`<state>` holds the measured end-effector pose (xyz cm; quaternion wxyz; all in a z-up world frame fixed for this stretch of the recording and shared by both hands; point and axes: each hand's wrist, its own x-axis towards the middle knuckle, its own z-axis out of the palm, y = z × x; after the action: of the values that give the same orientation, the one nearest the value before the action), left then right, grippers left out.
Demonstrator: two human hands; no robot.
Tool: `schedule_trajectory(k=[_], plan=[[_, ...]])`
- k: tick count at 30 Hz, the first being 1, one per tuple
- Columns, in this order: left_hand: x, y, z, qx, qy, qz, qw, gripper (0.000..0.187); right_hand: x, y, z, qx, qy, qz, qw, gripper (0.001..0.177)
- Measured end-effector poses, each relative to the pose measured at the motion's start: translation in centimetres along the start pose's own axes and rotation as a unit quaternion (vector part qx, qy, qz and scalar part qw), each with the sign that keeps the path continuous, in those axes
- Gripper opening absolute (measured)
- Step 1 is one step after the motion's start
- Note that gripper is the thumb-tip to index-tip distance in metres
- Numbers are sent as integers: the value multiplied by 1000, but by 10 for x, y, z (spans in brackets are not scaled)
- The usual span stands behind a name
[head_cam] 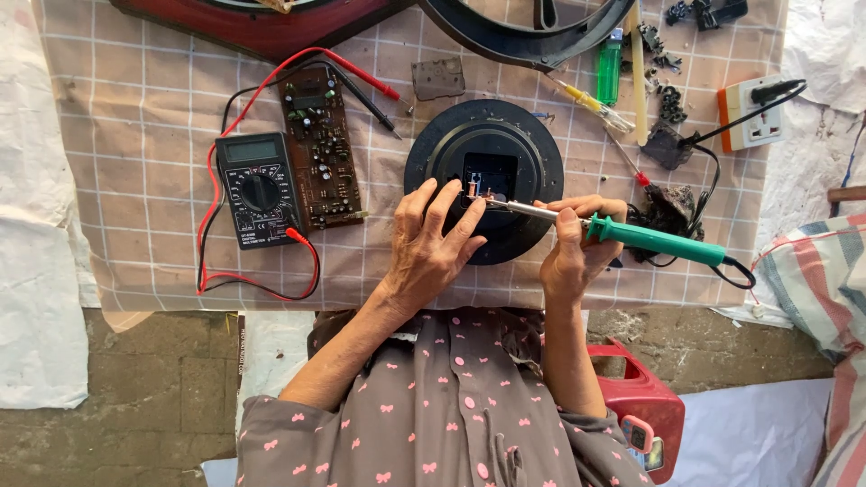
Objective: The person works on a disassembled electronic device, using a soldering iron to heat components on a circuit board. They then use a multimeter with probes to test the connections on the board.
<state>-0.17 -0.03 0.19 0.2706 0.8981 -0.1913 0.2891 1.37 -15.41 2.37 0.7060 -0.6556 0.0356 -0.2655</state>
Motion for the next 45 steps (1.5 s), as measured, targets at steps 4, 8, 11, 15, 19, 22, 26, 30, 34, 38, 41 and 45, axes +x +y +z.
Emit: schedule_trajectory(k=[4,8,11,15,19,22,26,30,34,38,41,45], plan=[[1,1,-2,9,0,2,1000,33,-1,-1,1,-8,0,-2,1000,25],[2,3,-1,8,-2,5,1000,31,-1,-3,2,-8,4,-9,1000,25],[2,4,-2,16,-6,5,1000,31,-1,-5,4,-13,5,-9,1000,24],[5,5,-3,24,-1,11,1000,30,-2,-8,5,-7,9,10,1000,24],[7,5,-4,26,2,13,1000,30,-1,-8,5,-4,15,12,1000,24],[8,5,-5,28,0,15,999,30,1,-5,2,-1,16,10,1000,24],[10,6,-4,28,-4,18,999,30,3,-3,2,2,24,6,1000,24],[10,6,-2,31,-8,21,999,29,4,-1,4,-3,20,7,1000,24],[11,6,-2,26,-10,21,999,29,5,0,4,-9,17,-7,1000,26],[12,7,-1,30,-13,24,999,28,7,-1,3,-22,-7,-30,999,26],[14,6,-1,39,-17,29,999,27,10,-2,4,-23,-20,-22,999,26],[15,6,-1,46,-23,32,998,26,15,2,2,-24,-30,-27,999,26]])
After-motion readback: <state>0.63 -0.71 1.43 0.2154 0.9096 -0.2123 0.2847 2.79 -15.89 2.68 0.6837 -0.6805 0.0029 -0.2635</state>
